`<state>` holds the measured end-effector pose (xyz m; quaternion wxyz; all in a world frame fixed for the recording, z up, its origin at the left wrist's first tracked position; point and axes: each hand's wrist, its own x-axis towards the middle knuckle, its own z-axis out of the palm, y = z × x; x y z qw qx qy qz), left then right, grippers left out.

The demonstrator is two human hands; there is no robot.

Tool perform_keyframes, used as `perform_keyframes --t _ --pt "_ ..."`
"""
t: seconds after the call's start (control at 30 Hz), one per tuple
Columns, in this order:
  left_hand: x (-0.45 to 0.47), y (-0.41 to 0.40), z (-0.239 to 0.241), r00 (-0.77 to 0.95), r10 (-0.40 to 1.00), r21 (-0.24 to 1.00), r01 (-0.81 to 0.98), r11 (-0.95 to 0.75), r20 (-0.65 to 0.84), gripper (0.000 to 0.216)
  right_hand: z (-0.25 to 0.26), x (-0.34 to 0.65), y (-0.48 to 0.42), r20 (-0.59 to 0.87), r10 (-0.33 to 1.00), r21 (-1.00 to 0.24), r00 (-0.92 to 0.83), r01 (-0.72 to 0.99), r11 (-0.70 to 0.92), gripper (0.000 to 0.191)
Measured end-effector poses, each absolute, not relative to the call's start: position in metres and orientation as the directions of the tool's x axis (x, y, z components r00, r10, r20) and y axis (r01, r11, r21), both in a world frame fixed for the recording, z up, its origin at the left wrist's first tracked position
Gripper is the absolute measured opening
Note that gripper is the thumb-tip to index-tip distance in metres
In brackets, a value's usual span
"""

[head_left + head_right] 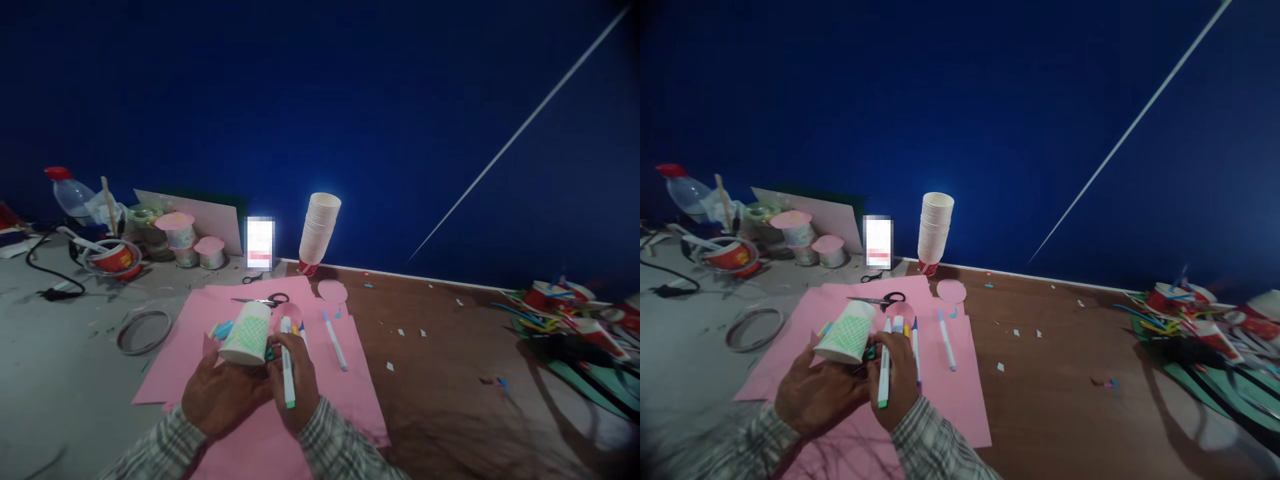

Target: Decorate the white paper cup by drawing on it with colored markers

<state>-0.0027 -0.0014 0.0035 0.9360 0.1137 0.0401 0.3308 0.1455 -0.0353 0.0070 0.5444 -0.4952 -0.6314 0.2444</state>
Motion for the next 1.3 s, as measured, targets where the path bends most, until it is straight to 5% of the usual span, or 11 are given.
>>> perform_keyframes --t 0.57,0.93,1.3 --pt "-0.003 0.0 0.011 0.68 0.733 0.246 -0.709 0.661 -0.009 0.076 0.017 0.149 -0.047 0.66 0.729 -0.743 0.182 0.301 0.597 0.027" --pt "-0.001 -0.001 0.009 0.668 0.744 0.293 -0.71 0.64 -0.009 0.076 -0.003 0.141 -0.047 0.495 0.835 -0.839 0.24 0.384 0.387 0.016" --pt "-0.003 -0.007 -0.01 0.633 0.77 0.452 -0.711 0.539 0.079 0.058 0.008 0.14 -0.046 0.582 0.783 -0.758 0.219 0.495 0.425 0.024"
